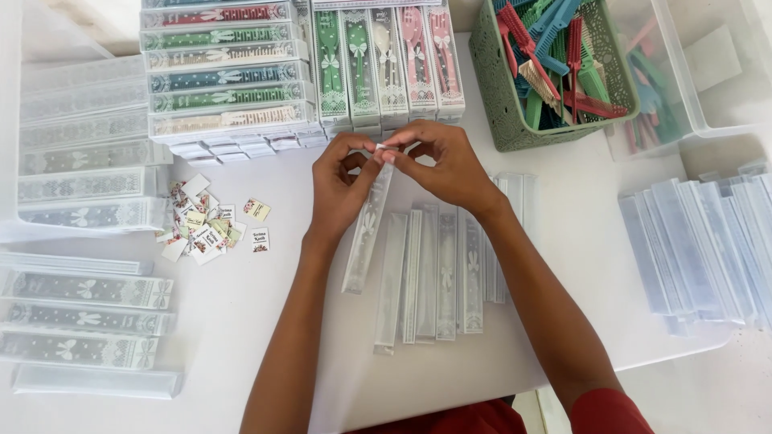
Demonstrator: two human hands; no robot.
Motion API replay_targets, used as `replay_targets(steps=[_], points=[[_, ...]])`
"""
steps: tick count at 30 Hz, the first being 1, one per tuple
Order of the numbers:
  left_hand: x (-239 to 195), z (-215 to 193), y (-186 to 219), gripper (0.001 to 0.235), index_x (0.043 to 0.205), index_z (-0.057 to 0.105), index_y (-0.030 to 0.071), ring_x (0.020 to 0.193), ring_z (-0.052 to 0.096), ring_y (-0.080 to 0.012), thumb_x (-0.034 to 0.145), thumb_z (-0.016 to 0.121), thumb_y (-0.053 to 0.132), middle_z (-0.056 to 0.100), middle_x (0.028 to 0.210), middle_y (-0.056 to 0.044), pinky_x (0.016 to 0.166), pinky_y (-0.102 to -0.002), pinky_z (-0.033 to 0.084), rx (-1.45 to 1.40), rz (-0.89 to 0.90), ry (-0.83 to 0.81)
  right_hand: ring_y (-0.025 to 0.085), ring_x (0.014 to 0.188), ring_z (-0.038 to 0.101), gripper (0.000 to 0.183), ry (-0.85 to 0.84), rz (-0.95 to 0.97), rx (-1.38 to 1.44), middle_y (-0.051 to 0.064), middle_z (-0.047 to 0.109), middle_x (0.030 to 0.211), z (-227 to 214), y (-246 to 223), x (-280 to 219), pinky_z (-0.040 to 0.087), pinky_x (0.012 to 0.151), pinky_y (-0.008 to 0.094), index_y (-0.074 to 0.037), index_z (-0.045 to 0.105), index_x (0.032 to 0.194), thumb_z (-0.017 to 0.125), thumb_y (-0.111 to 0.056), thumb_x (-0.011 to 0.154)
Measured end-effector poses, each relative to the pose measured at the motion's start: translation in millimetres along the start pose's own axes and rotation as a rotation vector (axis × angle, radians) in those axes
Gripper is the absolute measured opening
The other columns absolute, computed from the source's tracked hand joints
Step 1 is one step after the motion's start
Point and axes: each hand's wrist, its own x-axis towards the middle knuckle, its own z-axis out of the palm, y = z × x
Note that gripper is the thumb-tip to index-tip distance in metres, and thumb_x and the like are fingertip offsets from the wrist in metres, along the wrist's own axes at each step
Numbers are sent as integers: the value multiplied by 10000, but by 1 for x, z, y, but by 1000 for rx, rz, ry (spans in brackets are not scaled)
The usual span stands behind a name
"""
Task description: The recorder is seen putting individual plastic combs into clear plastic packaging sleeves and organizing them on the workspace.
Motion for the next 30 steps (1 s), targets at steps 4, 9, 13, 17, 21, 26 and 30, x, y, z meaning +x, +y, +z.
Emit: replay_targets(steps=[4,9,13,17,21,26,30], points=[[3,5,-8,92,1084,640,-6,750,539,-34,1014,699,-5,593,1094,-27,613,-215,423,-24,69,8,153,942,698,165,12,-31,-175,56,752,1038,-6,-7,2,577,806,303,-50,788,1143,777,-66,979],[3,10,-9,77,1081,699,-24,845,613,-56,1031,669,26,642,1082,-53,602,-220,465,11,125,57,126,977,714,146,32,-63,-88,54,716,1079,-12,-3,3,655,843,257,-53,758,1103,761,-28,959],[-1,7,-15,136,1062,714,-22,729,589,-50,1065,616,71,641,1062,-49,572,-214,448,-9,62,62,138,981,718,159,24,-118,-176,71,699,1105,-13,-13,8,647,835,261,-48,760,1104,768,-22,948],[1,8,-10,189,1077,737,-25,669,563,-44,1080,586,90,671,1002,-43,555,-209,425,11,40,99,155,947,717,141,13,-142,-308,64,726,1065,-12,-15,10,579,790,279,-49,762,1079,791,-22,943],[2,10,-12,139,1081,739,-30,764,617,-51,1067,633,58,703,972,-50,583,-208,464,133,102,146,175,1044,717,131,38,-271,-255,73,711,1117,-9,-8,11,589,898,301,-35,711,1096,758,-8,977],[2,13,-8,116,974,752,-26,580,596,-46,1007,682,61,693,871,-52,431,-202,427,58,-27,188,157,1034,707,100,15,-140,-120,78,721,1144,-6,1,8,596,881,284,-40,694,1104,708,-9,1010],[0,12,-22,72,1029,697,-4,791,640,-62,1044,693,66,677,1005,-71,590,-210,532,199,225,193,108,980,693,74,14,3,-15,52,724,1107,-3,6,8,612,819,262,-37,688,1092,685,-47,1018]])
